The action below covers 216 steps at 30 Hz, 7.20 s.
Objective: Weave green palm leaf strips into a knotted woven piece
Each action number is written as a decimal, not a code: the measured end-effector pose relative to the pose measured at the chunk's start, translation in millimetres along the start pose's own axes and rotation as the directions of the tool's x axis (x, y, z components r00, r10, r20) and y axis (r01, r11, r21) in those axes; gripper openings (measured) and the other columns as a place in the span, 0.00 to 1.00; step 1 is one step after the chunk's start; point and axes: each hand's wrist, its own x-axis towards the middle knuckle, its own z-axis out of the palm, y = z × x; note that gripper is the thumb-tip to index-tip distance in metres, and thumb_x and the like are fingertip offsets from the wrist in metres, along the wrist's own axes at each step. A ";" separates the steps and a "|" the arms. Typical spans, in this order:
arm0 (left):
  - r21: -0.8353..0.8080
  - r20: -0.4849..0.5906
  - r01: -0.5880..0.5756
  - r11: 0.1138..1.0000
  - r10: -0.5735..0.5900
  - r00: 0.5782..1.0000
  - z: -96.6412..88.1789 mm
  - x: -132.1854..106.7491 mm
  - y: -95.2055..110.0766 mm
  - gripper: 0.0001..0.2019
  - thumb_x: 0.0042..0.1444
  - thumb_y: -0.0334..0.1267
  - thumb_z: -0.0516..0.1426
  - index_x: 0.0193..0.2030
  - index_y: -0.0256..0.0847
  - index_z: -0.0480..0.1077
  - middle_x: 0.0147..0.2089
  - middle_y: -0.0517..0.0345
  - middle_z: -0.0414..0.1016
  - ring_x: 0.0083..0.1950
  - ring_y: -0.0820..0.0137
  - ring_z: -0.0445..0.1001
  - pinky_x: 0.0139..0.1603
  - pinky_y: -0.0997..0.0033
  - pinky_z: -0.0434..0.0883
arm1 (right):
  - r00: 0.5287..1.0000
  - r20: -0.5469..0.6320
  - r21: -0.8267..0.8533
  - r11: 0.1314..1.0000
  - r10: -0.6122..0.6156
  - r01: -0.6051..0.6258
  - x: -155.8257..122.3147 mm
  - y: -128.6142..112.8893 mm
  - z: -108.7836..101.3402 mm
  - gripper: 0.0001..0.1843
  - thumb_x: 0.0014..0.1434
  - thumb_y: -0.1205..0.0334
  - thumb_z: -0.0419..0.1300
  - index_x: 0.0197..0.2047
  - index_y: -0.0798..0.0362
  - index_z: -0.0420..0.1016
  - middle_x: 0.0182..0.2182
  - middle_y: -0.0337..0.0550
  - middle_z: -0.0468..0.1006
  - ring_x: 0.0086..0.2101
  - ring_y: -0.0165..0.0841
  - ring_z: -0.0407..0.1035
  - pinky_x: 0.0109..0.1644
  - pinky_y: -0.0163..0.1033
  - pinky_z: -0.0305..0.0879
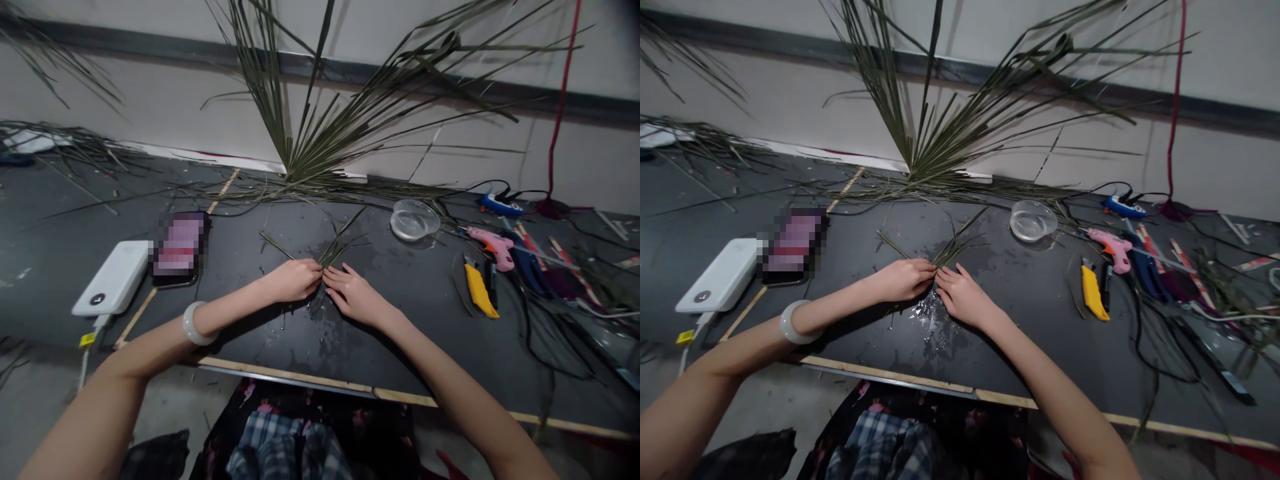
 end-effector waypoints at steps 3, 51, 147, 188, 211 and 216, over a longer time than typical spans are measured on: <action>0.031 0.013 -0.033 0.999 0.033 0.999 1.4 -4.2 0.1 0.13 0.60 0.31 0.49 0.47 0.32 0.71 0.50 0.44 0.74 0.52 0.65 0.73 0.53 0.65 0.70 | 0.999 0.022 0.122 0.992 0.023 -0.026 0.0 6.9 -5.3 0.21 0.61 0.70 0.50 0.56 0.53 0.70 0.55 0.50 0.71 0.58 0.39 0.62 0.63 0.59 0.51; 0.031 0.013 0.005 1.000 -0.005 1.000 20.9 -21.4 3.6 0.20 0.65 0.36 0.45 0.60 0.29 0.63 0.63 0.41 0.62 0.66 0.62 0.59 0.65 0.64 0.58 | 0.883 0.148 -0.540 0.784 0.446 -0.306 0.3 -42.5 -36.5 0.14 0.58 0.78 0.48 0.40 0.58 0.72 0.34 0.53 0.77 0.34 0.40 0.73 0.31 0.38 0.62; 0.003 0.191 -0.023 1.000 0.022 0.981 10.4 -21.5 -1.5 0.26 0.57 0.27 0.49 0.64 0.28 0.56 0.67 0.38 0.53 0.70 0.61 0.50 0.67 0.63 0.55 | 0.651 0.626 -0.279 0.903 0.430 -0.328 98.5 -0.9 -57.5 0.03 0.44 0.69 0.62 0.23 0.57 0.78 0.22 0.46 0.78 0.26 0.35 0.73 0.26 0.33 0.60; -0.060 0.086 0.018 0.998 -0.012 0.996 13.5 -23.0 -1.7 0.22 0.61 0.29 0.43 0.62 0.27 0.58 0.65 0.42 0.59 0.68 0.63 0.56 0.66 0.64 0.60 | 0.705 0.528 0.397 0.597 0.473 -0.697 54.6 24.0 -29.8 0.18 0.53 0.68 0.62 0.13 0.57 0.68 0.11 0.35 0.70 0.13 0.23 0.63 0.20 0.27 0.60; 0.026 0.108 0.012 1.000 -0.015 0.994 12.9 -23.3 0.5 0.25 0.58 0.29 0.46 0.63 0.29 0.57 0.66 0.42 0.57 0.68 0.63 0.55 0.65 0.65 0.60 | 0.908 0.073 0.102 0.903 0.412 -0.418 12.9 1.4 -18.6 0.09 0.58 0.68 0.59 0.39 0.52 0.81 0.36 0.46 0.82 0.35 0.36 0.75 0.42 0.38 0.68; 0.033 0.122 0.014 0.999 -0.018 0.992 12.1 -22.1 2.3 0.26 0.56 0.28 0.47 0.63 0.28 0.57 0.66 0.41 0.57 0.68 0.62 0.55 0.66 0.64 0.59 | 0.986 -0.002 -0.126 0.978 0.168 -0.167 3.4 1.1 -12.0 0.14 0.61 0.68 0.54 0.47 0.57 0.77 0.36 0.50 0.76 0.38 0.38 0.68 0.45 0.42 0.68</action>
